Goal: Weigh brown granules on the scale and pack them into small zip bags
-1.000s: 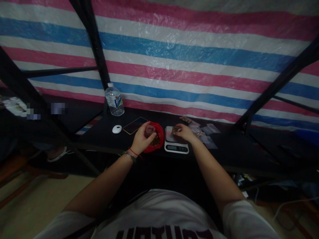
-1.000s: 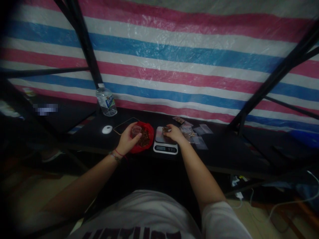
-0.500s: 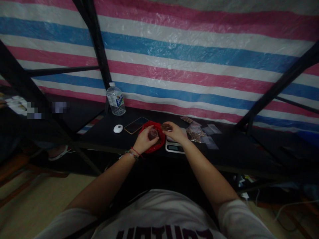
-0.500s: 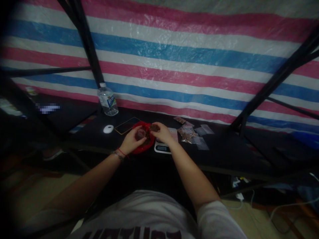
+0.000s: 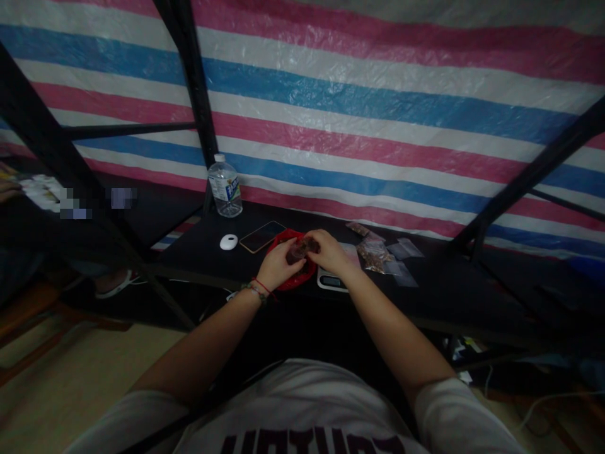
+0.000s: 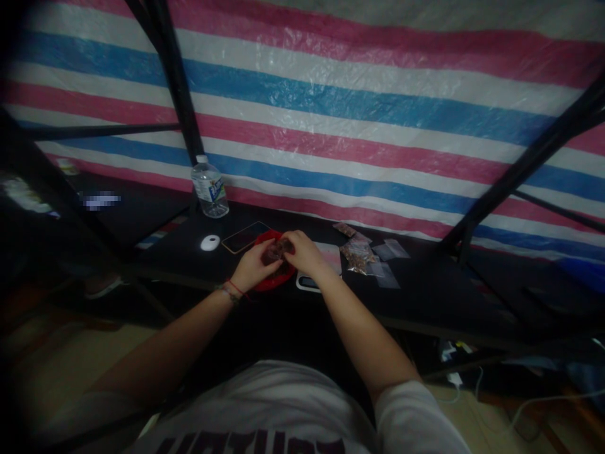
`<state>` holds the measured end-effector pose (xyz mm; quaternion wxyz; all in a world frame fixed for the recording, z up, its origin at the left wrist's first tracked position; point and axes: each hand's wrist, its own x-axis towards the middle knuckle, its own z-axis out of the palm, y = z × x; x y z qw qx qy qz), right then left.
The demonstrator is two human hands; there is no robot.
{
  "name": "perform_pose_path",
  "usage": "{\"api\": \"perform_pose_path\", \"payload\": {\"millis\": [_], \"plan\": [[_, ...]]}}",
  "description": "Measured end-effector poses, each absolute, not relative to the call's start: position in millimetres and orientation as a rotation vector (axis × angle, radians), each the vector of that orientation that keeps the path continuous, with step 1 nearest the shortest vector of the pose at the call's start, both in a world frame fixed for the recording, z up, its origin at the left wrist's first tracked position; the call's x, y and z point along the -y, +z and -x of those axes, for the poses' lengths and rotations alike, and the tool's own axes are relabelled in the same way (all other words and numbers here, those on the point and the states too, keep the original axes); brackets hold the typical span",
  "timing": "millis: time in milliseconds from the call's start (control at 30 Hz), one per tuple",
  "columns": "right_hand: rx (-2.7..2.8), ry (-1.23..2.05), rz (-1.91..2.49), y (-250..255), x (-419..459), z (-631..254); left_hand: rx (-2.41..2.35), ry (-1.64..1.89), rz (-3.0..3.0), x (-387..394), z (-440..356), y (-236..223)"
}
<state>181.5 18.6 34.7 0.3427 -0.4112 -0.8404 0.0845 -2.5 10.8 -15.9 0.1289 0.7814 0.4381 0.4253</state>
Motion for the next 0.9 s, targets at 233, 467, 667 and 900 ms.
{"api": "perform_pose_path", "payload": {"millis": [233,467,667,900], "plan": [[2.386,0.099,1.034,44.8,-14.1,-174.3,-1.272,1.262,-2.249,-10.7,1.9,-15.5],[2.482,-0.105,1.096,53.8,-4.9,-167.3,-1.238,1.268,-2.229,-6.3,1.1,-7.6],[2.428,-0.056,1.064,58.1,-6.0,-166.9,-1.241,1.298,-2.173,-4.3,0.2,-6.3],[2.039,0.169,1.095,44.8,-17.6,-199.6,-1.305,1.368,-2.083,-6.9,2.2,-10.4]]}}
